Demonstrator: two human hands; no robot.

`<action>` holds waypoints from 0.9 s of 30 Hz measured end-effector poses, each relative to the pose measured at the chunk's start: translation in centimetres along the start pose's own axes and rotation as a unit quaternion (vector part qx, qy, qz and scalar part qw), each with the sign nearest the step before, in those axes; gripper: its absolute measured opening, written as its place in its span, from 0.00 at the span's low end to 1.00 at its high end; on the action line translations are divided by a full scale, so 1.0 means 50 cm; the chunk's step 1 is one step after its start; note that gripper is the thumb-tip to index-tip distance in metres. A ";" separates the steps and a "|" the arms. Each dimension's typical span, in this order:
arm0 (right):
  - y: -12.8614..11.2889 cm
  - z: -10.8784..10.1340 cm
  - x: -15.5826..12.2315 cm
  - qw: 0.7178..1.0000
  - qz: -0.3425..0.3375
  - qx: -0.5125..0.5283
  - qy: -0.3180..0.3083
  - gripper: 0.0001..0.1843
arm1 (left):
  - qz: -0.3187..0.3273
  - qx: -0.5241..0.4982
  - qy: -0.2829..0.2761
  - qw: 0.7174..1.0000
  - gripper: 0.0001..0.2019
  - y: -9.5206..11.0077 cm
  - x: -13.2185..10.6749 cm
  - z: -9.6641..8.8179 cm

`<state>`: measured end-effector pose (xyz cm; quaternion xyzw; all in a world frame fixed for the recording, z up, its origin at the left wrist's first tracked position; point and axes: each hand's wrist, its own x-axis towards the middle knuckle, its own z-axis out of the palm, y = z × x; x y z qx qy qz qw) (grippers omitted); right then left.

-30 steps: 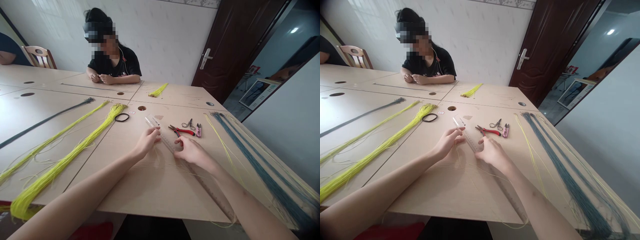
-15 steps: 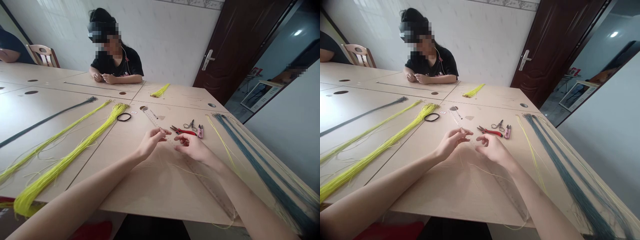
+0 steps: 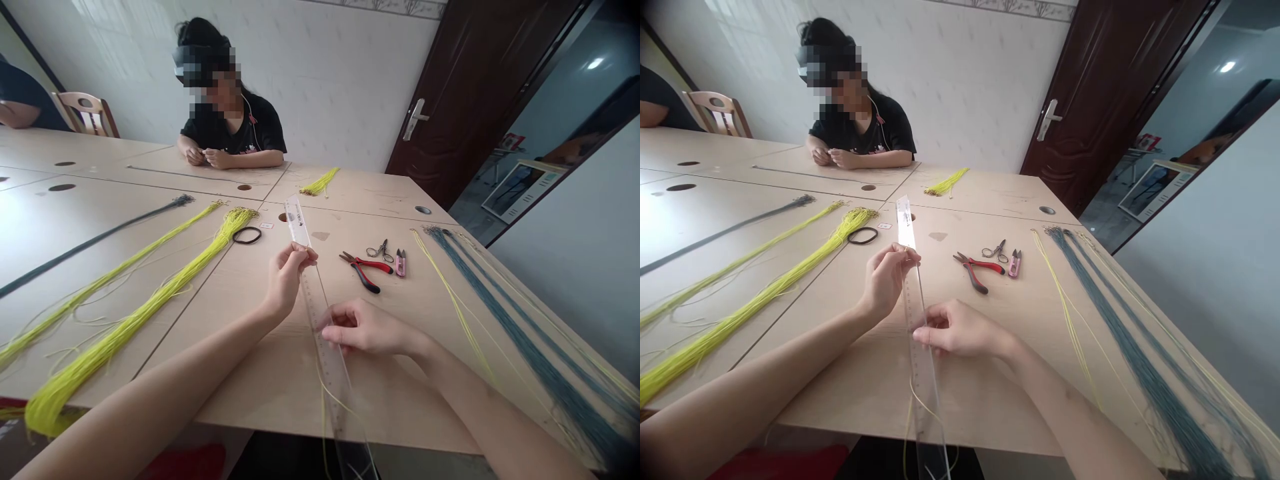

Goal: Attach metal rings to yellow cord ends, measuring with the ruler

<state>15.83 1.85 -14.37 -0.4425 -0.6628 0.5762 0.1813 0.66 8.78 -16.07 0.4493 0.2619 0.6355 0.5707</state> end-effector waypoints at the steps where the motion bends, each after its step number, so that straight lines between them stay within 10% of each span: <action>1: 0.000 0.004 -0.001 1.000 0.001 0.001 -0.010 0.12 | 0.003 -0.004 0.011 1.000 0.05 0.001 0.001 0.000; 14: -0.003 0.016 -0.007 0.986 0.045 -0.057 -0.153 0.11 | -0.014 -0.031 0.100 0.994 0.06 -0.003 0.013 -0.002; 27: 0.003 0.017 0.008 0.983 -0.089 0.119 0.111 0.15 | 0.006 -0.013 0.139 0.990 0.04 -0.007 0.024 -0.015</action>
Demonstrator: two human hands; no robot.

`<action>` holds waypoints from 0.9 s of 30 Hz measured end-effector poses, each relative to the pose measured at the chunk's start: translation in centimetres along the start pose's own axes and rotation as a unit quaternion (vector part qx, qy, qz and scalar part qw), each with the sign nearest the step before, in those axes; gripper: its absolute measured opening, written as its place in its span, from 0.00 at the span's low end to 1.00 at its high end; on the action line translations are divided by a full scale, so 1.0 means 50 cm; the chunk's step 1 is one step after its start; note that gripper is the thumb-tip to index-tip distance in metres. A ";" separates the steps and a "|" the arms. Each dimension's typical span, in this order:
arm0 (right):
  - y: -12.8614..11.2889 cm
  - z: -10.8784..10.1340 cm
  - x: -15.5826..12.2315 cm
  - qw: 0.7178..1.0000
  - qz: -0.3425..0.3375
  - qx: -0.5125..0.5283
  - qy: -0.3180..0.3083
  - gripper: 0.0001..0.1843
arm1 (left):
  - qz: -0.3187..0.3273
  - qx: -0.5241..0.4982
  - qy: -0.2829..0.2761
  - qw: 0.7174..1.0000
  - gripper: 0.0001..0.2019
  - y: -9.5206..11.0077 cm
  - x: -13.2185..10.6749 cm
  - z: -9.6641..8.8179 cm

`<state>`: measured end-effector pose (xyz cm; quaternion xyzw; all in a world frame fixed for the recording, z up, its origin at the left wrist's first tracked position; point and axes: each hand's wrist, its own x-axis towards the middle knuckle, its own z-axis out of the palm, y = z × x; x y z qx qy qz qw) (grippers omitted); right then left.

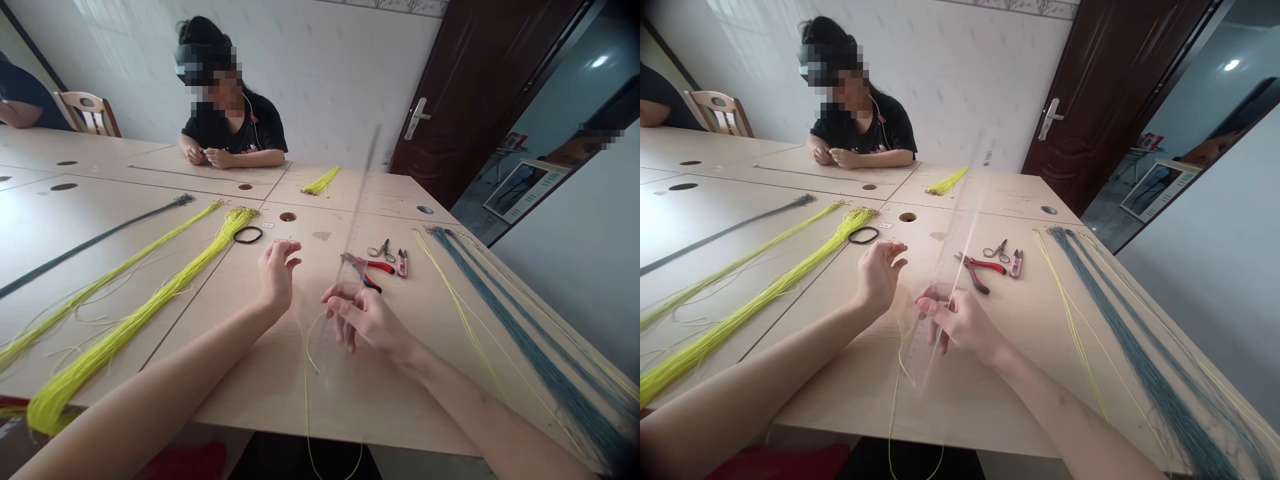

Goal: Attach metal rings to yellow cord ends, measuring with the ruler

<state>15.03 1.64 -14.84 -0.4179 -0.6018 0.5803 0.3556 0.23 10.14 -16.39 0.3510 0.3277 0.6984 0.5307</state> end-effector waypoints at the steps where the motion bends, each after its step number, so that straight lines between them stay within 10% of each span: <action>1: -0.002 -0.002 0.000 0.999 -0.021 0.022 0.019 0.15 | -0.001 0.006 -0.014 1.000 0.05 0.001 -0.004 0.001; 12: -0.021 0.011 -0.017 0.978 -0.169 0.058 0.106 0.12 | 0.021 0.117 -0.222 0.968 0.07 0.028 -0.057 0.017; 27: -0.030 0.016 -0.022 0.920 -0.309 0.014 0.239 0.08 | 0.039 0.198 -0.216 0.955 0.08 0.024 -0.056 0.018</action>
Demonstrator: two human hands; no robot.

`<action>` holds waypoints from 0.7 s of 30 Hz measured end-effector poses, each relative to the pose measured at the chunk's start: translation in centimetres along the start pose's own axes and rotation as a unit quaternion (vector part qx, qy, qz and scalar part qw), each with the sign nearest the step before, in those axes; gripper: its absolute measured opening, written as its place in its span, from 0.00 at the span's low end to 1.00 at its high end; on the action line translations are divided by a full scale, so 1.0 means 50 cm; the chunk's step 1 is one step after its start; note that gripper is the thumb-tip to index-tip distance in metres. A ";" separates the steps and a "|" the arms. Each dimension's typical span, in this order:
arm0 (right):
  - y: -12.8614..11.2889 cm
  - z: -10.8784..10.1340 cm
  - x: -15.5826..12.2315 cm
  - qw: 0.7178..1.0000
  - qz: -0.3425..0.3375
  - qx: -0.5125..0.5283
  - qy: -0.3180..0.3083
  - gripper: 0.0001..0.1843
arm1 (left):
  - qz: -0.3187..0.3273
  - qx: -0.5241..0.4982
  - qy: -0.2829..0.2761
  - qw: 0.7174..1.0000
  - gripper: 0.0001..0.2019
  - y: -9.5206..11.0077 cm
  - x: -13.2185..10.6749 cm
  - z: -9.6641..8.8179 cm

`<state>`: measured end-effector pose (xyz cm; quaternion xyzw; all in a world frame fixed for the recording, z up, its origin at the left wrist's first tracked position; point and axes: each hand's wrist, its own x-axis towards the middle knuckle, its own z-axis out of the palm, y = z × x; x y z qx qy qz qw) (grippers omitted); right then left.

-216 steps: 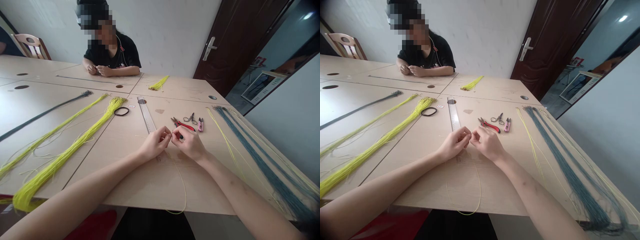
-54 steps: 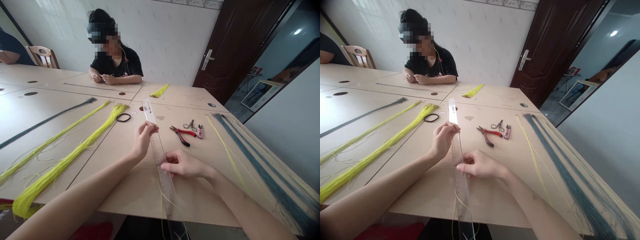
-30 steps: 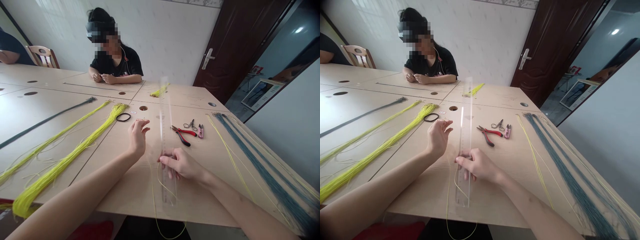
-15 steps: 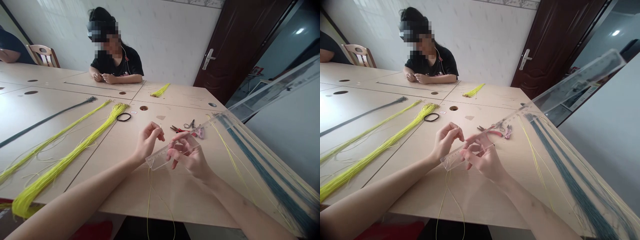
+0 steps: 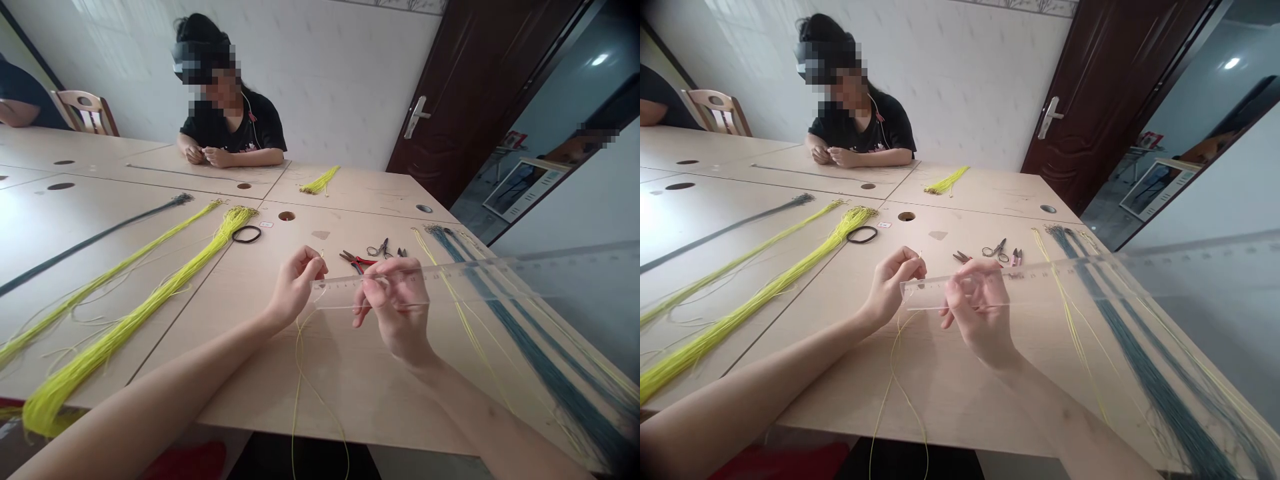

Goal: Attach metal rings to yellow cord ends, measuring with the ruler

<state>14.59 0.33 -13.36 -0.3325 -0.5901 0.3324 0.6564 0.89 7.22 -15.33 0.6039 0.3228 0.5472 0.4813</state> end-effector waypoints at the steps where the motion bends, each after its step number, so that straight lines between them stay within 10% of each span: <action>1: 0.000 -0.002 0.000 1.000 -0.013 -0.001 0.008 0.08 | 0.003 -0.001 0.007 1.000 0.09 0.000 0.000 0.000; 21: 0.009 -0.025 0.012 0.996 0.086 0.036 -0.017 0.08 | 0.031 -0.012 -0.002 0.999 0.08 0.010 -0.011 0.006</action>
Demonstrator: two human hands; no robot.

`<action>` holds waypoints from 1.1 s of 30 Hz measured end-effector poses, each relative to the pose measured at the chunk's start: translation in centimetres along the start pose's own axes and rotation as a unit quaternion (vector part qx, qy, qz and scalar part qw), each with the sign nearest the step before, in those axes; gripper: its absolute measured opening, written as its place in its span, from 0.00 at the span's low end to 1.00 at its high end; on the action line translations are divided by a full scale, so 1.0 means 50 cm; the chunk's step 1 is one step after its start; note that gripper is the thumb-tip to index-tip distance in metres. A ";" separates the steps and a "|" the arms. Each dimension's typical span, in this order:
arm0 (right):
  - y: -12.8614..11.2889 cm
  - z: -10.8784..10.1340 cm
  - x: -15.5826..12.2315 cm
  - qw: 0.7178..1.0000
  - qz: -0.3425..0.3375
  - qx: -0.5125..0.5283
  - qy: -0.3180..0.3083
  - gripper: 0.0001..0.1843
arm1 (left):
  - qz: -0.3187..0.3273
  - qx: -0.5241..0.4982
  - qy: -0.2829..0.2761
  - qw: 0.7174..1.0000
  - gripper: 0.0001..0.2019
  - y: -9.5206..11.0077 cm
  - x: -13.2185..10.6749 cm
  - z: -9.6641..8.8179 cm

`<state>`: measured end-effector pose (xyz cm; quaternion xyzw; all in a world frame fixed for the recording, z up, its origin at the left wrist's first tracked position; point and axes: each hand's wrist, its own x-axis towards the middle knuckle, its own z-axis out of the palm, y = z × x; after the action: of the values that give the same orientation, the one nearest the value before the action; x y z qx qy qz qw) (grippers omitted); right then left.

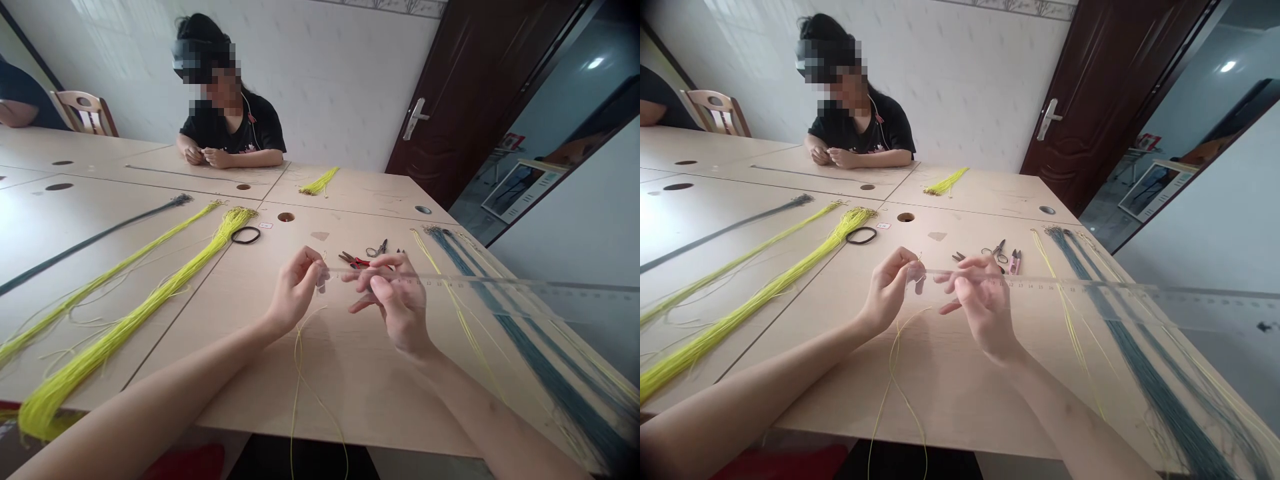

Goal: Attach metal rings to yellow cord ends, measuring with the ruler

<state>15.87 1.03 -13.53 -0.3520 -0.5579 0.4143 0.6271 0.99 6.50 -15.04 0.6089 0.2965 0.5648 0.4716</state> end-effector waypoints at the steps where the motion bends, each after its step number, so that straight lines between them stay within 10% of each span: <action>1: 0.001 0.000 0.001 1.000 0.004 0.014 -0.010 0.09 | -0.001 -0.003 0.001 1.000 0.08 0.001 0.000 0.000; 33: -0.011 -0.013 0.012 0.981 -0.018 0.092 -0.168 0.13 | 0.066 -0.089 -0.087 0.990 0.10 0.000 -0.017 -0.004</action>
<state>16.61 1.35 -12.89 -0.2082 -0.6206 0.5061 0.5616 0.66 5.77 -15.41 0.6295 0.1621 0.5640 0.5092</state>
